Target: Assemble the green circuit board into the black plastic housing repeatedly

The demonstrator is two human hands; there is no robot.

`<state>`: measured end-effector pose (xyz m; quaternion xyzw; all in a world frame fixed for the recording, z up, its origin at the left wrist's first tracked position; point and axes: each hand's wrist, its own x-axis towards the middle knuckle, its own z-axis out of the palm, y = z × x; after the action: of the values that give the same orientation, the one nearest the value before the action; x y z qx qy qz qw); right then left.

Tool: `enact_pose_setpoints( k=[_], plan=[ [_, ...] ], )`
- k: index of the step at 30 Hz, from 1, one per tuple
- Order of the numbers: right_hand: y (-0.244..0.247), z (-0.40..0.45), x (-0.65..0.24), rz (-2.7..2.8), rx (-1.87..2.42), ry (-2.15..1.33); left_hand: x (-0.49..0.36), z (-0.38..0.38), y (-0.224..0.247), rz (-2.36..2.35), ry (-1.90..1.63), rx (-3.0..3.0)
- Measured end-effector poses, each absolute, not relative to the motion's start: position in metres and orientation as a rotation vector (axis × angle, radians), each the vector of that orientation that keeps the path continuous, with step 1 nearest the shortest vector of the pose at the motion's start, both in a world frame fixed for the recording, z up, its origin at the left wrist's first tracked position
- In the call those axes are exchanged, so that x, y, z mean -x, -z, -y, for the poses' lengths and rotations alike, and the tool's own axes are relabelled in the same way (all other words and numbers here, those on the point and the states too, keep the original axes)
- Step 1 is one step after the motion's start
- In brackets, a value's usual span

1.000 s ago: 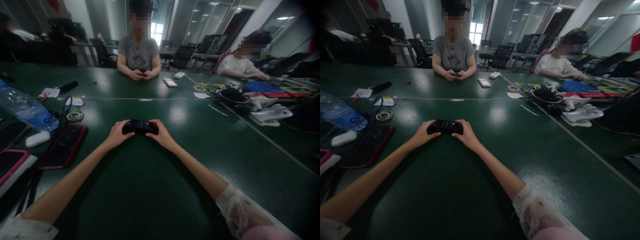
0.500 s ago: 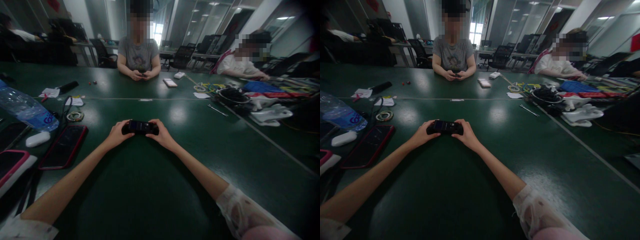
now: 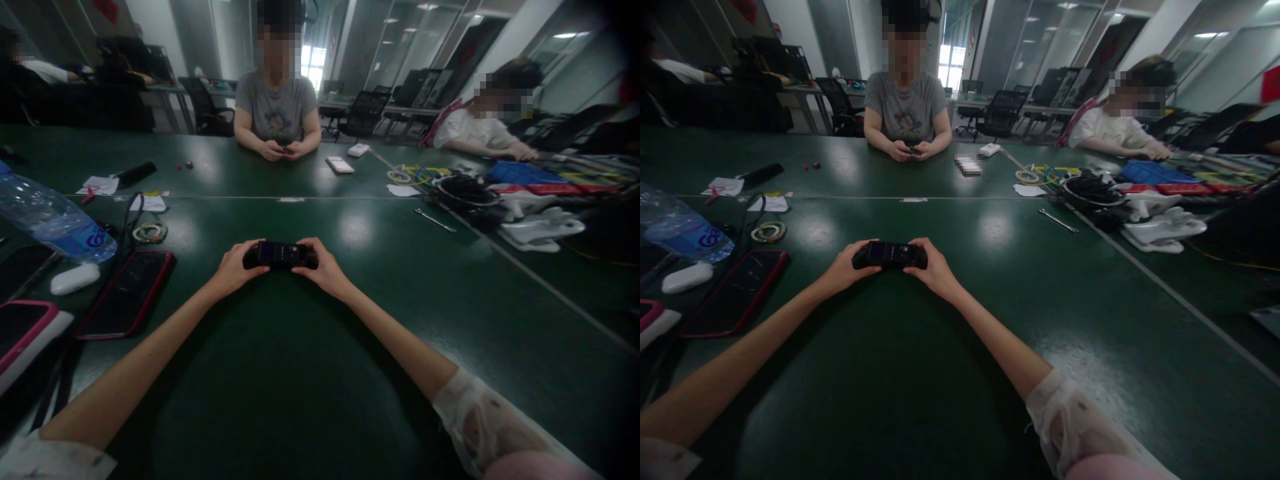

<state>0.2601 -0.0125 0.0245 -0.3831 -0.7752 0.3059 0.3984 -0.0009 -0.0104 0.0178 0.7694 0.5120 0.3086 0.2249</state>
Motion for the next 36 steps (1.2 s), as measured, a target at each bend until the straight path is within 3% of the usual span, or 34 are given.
enact_pose_setpoints(
  k=[36],
  plan=[
    [-0.0163,0.0078,-0.2598,1.812,0.957,-0.856,0.0014,0.0084,-0.0132,-1.393,-0.875,-2.032]
  ],
)
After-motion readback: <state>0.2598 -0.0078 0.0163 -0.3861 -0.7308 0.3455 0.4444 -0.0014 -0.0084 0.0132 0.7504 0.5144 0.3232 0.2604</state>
